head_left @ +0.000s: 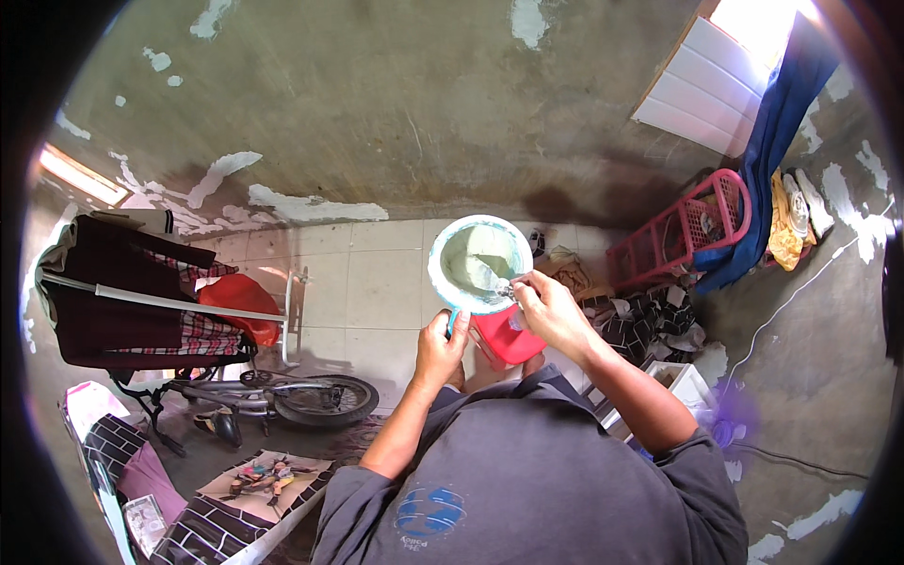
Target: The person mixes a white substance in a small bucket and then uses a small spatula to apply the plaster to a wall.
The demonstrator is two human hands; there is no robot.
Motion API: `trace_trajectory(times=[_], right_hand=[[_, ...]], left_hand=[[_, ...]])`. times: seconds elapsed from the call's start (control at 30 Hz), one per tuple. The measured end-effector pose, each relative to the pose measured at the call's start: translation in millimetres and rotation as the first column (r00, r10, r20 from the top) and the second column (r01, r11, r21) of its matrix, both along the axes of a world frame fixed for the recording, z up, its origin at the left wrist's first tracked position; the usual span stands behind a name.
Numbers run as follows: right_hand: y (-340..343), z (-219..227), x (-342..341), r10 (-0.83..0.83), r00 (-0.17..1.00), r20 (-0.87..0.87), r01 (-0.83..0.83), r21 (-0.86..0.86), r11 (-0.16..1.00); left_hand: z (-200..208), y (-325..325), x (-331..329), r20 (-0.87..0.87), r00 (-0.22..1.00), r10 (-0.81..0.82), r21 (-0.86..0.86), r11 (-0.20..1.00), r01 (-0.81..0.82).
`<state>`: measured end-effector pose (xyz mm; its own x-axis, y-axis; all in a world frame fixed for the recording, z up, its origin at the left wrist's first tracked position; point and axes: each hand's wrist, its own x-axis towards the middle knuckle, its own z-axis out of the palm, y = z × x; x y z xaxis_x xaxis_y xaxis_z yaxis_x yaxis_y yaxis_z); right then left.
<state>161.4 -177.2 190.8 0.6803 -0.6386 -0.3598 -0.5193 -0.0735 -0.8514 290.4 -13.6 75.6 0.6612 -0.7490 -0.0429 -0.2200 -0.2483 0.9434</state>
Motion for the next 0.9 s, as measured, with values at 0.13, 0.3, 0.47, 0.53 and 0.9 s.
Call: trace_trajectory(times=[0.13, 0.3, 0.47, 0.53, 0.9], right_hand=[[23.1, -14.6, 6.5, -0.122, 0.992, 0.038, 0.103, 0.321, 0.941], [27.1, -11.5, 17.5, -0.358, 0.917, 0.173, 0.185, 0.612, 0.769], [1.7, -0.6, 15.8, -0.318, 0.94, 0.121, 0.203, 0.552, 0.809], [-4.0, -7.2, 6.6, -0.036, 0.984, 0.172, 0.064, -0.162, 0.985], [-4.6, -18.0, -3.1, 0.41, 0.829, -0.381, -0.54, -0.738, 0.405]], left_hand=[[7.7, -5.3, -10.1, -0.071, 0.997, 0.002, 0.052, 0.999, 0.002], [5.5, -6.1, -18.8, -0.017, 1.0, -0.022, 0.047, 0.999, 0.023], [4.6, -7.7, -17.1, -0.004, 1.0, 0.018, 0.042, 0.999, -0.018], [9.6, -10.6, -18.4, -0.027, 0.999, 0.04, 0.038, 0.999, -0.039], [9.9, -13.2, -14.5, -0.013, 1.0, 0.008, 0.109, 0.994, -0.007]])
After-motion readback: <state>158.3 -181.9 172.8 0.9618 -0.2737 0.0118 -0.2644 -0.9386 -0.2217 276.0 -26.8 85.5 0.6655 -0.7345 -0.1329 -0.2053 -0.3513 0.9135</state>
